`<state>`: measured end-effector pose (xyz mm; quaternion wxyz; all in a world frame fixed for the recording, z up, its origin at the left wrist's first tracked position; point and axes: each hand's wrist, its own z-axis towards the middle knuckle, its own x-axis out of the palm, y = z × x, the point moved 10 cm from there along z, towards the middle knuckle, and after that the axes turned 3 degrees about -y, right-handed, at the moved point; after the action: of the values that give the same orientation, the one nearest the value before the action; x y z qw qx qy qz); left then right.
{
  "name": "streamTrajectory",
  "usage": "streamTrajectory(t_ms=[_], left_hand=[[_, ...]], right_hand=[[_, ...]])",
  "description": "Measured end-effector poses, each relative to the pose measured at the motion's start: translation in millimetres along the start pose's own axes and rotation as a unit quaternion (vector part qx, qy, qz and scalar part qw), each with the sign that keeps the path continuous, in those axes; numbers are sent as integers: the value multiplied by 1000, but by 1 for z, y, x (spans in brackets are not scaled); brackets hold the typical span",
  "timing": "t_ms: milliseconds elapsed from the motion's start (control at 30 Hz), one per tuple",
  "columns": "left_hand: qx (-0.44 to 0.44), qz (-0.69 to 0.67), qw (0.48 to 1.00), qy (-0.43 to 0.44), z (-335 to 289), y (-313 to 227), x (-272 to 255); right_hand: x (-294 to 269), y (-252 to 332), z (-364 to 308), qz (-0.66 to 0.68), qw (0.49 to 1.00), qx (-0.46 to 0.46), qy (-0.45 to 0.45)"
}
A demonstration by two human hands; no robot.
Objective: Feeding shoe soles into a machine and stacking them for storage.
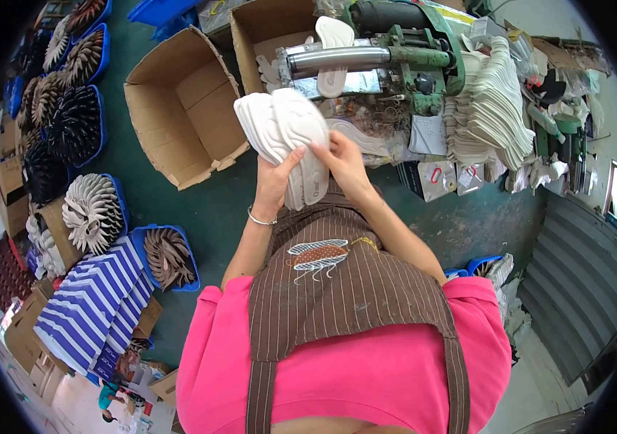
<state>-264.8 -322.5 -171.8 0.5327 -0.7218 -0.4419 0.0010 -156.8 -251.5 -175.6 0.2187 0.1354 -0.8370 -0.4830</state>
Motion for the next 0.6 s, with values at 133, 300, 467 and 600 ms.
streamTrajectory(t_ms=[133,300,467,600], left_hand=[[-44,-4,997,62,-3,2,8],[-76,-114,990,46,-2,9,10],[-45,-47,997,30,0,10,2],[-76,-203,972,86,-4,-1,24]], right_hand=[[-81,0,22,19,986,-26,-166],[-52,19,48,-46,992,-39,-107],[-36,0,2,70,992,16,-104],[-81,23,51,-64,986,-14,-156]])
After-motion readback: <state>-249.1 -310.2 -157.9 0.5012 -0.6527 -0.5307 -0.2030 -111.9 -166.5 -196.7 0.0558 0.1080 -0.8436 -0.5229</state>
